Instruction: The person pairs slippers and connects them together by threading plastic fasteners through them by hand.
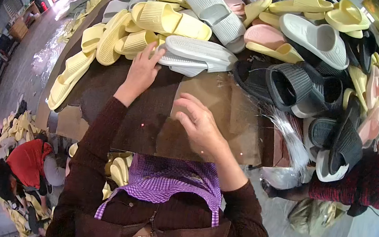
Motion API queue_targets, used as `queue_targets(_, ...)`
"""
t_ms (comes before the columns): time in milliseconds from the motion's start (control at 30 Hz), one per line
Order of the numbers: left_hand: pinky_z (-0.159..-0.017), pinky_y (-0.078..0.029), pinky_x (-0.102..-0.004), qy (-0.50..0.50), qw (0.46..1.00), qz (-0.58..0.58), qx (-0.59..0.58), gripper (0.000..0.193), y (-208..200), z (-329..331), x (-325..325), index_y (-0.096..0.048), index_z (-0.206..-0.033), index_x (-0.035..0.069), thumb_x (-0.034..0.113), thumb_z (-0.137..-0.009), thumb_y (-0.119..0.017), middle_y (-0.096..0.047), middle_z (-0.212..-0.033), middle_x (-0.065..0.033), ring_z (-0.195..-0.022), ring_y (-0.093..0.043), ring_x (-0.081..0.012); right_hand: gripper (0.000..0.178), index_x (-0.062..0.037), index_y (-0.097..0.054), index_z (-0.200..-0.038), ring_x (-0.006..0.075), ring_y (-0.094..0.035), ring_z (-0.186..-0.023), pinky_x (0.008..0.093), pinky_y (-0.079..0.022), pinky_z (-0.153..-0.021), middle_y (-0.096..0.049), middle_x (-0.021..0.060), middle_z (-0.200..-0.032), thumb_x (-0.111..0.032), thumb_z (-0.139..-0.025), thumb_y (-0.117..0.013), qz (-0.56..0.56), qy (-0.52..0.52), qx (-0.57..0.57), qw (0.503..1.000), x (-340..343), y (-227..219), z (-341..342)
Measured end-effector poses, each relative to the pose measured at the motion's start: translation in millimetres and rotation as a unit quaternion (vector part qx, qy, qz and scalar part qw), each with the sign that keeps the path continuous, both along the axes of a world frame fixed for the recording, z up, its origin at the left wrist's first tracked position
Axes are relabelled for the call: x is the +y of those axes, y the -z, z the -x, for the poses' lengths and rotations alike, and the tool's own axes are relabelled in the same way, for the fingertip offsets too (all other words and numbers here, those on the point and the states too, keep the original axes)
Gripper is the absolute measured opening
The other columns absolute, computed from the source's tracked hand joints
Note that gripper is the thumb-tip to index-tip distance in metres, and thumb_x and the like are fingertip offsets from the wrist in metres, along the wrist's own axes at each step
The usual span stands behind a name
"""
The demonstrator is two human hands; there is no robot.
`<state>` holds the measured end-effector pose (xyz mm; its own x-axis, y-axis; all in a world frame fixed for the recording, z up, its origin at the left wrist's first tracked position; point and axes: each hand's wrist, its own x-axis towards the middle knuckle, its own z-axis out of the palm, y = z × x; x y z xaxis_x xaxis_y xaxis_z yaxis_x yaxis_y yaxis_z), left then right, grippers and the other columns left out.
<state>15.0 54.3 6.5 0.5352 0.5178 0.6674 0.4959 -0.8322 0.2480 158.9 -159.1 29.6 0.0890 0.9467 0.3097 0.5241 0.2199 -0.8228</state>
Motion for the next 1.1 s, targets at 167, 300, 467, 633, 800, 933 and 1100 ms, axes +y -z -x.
queue_targets(167,-0.082,-0.046,-0.0383,0.015,0.997,0.025,-0.075,0.034,-6,-4,3,-0.056,-0.114,0.005,0.004,-0.080,-0.055,-0.058,-0.102,-0.0135,-0.095,-0.056,-0.0329,0.028,-0.0026,-0.057,-0.113,0.0208,-0.054,-0.109,0.0294,-0.045,-0.088,-0.053,0.0126,-0.125,-0.007,-0.085,-0.058,0.009,0.102,0.015,0.995,-9,54,-33)
queue_targets(300,-0.070,-0.049,-0.0354,0.001,0.976,0.105,-0.191,0.023,-12,25,-1,-0.059,-0.105,0.001,0.005,-0.084,-0.053,-0.061,-0.084,-0.0144,-0.075,-0.062,-0.0269,0.032,-0.0006,-0.053,-0.118,0.0196,-0.055,-0.107,0.0283,-0.045,-0.087,-0.053,0.0125,-0.125,-0.007,-0.087,-0.056,0.063,0.163,0.188,0.966,-14,59,-62)
queue_targets(467,-0.058,-0.048,-0.0278,-0.019,0.945,0.257,-0.201,0.019,-15,79,-32,-0.059,-0.104,0.001,0.010,-0.089,-0.051,-0.061,-0.081,-0.0084,-0.065,-0.060,-0.0145,0.037,0.0006,-0.047,-0.125,0.0171,-0.057,-0.100,0.0274,-0.046,-0.083,-0.057,0.0091,-0.115,-0.010,-0.090,-0.053,-0.014,0.208,0.246,0.947,3,55,-60)
queue_targets(633,-0.052,-0.046,-0.0213,-0.016,0.850,0.459,-0.257,0.020,-9,126,-52,-0.058,-0.106,0.003,0.014,-0.093,-0.050,-0.061,-0.083,-0.0024,-0.063,-0.057,-0.0083,0.034,0.0009,-0.048,-0.122,0.0123,-0.058,-0.085,0.0240,-0.047,-0.073,-0.060,0.0045,-0.101,-0.014,-0.092,-0.050,-0.025,0.174,0.364,0.915,22,54,-48)
queue_targets(800,-0.049,-0.045,-0.0196,0.004,0.814,0.511,-0.276,0.021,4,161,-63,-0.057,-0.109,0.003,0.017,-0.093,-0.051,-0.061,-0.081,-0.0018,-0.060,-0.056,-0.0081,0.023,0.0009,-0.055,-0.109,0.0091,-0.055,-0.067,0.0213,-0.046,-0.062,-0.060,0.0025,-0.085,-0.014,-0.093,-0.050,0.013,0.120,0.331,0.936,19,49,-35)
queue_targets(933,-0.045,-0.042,-0.0181,0.008,0.783,0.543,-0.305,0.022,9,173,-70,-0.057,-0.109,0.004,0.019,-0.094,-0.050,-0.061,-0.078,-0.0007,-0.057,-0.055,-0.0071,0.018,0.0006,-0.058,-0.100,0.0082,-0.054,-0.061,0.0214,-0.045,-0.060,-0.059,0.0017,-0.078,-0.013,-0.093,-0.050,-0.016,0.162,0.261,0.951,17,29,-20)
queue_targets(1100,-0.042,-0.038,-0.0162,-0.054,0.802,0.461,-0.376,0.025,-13,186,-70,-0.057,-0.112,0.005,0.021,-0.094,-0.050,-0.062,-0.079,0.0010,-0.054,-0.052,-0.0040,0.020,0.0013,-0.058,-0.100,0.0079,-0.053,-0.066,0.0221,-0.044,-0.062,-0.059,0.0022,-0.080,-0.014,-0.093,-0.049,-0.049,0.232,0.262,0.936,7,19,-28)
